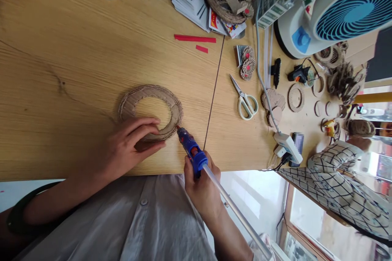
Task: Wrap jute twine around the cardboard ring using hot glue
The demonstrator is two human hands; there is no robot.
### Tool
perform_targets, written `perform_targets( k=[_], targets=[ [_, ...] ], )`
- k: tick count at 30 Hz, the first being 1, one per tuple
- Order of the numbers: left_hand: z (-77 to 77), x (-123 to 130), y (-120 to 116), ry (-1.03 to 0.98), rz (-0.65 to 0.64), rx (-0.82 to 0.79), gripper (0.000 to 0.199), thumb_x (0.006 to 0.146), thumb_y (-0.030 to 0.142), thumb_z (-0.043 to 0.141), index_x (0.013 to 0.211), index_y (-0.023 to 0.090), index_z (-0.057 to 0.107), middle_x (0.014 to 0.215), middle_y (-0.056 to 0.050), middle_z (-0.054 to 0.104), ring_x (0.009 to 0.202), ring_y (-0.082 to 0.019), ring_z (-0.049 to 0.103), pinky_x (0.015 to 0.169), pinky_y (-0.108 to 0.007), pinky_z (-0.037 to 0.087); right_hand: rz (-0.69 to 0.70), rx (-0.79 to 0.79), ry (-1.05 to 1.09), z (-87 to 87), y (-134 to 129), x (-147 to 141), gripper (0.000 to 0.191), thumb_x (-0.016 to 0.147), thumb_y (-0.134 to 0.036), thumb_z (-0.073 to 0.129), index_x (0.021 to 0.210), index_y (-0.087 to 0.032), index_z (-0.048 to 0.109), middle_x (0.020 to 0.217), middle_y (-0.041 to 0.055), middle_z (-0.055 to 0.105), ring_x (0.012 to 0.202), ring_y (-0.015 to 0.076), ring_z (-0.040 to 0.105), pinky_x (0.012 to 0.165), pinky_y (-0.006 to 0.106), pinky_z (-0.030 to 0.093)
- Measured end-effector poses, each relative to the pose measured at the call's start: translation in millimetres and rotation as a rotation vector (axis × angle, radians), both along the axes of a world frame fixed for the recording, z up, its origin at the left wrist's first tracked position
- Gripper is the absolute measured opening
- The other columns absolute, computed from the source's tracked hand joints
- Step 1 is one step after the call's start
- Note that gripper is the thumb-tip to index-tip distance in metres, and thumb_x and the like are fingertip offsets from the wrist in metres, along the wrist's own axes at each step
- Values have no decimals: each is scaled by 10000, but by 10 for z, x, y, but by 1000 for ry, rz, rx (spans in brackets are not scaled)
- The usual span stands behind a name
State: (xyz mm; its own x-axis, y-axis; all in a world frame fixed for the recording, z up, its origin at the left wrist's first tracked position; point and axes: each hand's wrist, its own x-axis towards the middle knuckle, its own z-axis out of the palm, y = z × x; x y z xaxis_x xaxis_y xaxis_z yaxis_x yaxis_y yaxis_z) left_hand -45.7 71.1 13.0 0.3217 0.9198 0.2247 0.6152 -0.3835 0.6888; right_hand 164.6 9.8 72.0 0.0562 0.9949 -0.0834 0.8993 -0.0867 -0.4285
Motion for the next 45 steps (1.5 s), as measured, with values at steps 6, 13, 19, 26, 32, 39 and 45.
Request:
perform_targets(
  k=[6, 13, 19, 26, 32, 39, 45],
  targets=[
    [-11, 19, -30, 78, -7, 29, 259, 947, 284, 620, 1170, 166, 560, 1202, -90, 652, 1109, -238, 631, 981, -389, 525, 92, -28, -9, 95, 4, -66, 207, 965, -316, 528, 808, -190, 574, 615, 8, 620, 479, 146, 584, 466, 239, 399],
    [-42, 21, -29, 62, -12, 31, 249, 952, 300, 613, 1155, 162, 568, 1203, -92, 657, 1115, -233, 632, 991, -387, 521, 96, 6, -82, 99, -19, -58, 236, 976, -321, 513, 793, -183, 570, 612, 21, 627, 474, 157, 590, 459, 247, 377],
    [-46, 21, -26, 59, -10, 60, 262, 941, 268, 630, 1162, 143, 566, 1190, -98, 661, 1110, -229, 631, 992, -372, 519, 121, -20, -96, 167, -17, -64, 252, 973, -333, 520, 780, -181, 577, 588, 15, 613, 457, 157, 583, 455, 248, 370],
    [-34, 21, -22, 50, -3, 59, 231, 952, 269, 613, 1156, 172, 564, 1184, -86, 671, 1099, -224, 645, 981, -370, 529, 128, -72, -61, 190, -32, -92, 245, 973, -331, 512, 783, -190, 574, 586, 6, 615, 434, 143, 551, 448, 247, 369],
    [-41, 21, -14, 46, -14, 65, 223, 961, 273, 598, 1153, 164, 568, 1185, -92, 673, 1115, -231, 645, 982, -376, 529, 114, -95, -49, 227, -23, -106, 269, 972, -342, 515, 748, -200, 563, 566, -8, 590, 411, 130, 517, 430, 243, 350],
    [-37, 25, -12, 44, -10, 61, 217, 963, 278, 595, 1152, 173, 573, 1191, -87, 670, 1113, -224, 642, 993, -373, 518, 90, -81, -45, 184, -46, -55, 220, 957, -339, 548, 800, -190, 589, 582, -10, 600, 435, 130, 535, 449, 237, 377],
    [-53, 17, -28, 66, -6, 73, 286, 951, 278, 612, 1201, 151, 557, 1209, -96, 665, 1121, -228, 631, 993, -370, 520, 62, 14, -12, 176, 4, -36, 231, 958, -319, 551, 773, -184, 586, 605, 9, 626, 439, 117, 522, 435, 232, 373]
  ],
)
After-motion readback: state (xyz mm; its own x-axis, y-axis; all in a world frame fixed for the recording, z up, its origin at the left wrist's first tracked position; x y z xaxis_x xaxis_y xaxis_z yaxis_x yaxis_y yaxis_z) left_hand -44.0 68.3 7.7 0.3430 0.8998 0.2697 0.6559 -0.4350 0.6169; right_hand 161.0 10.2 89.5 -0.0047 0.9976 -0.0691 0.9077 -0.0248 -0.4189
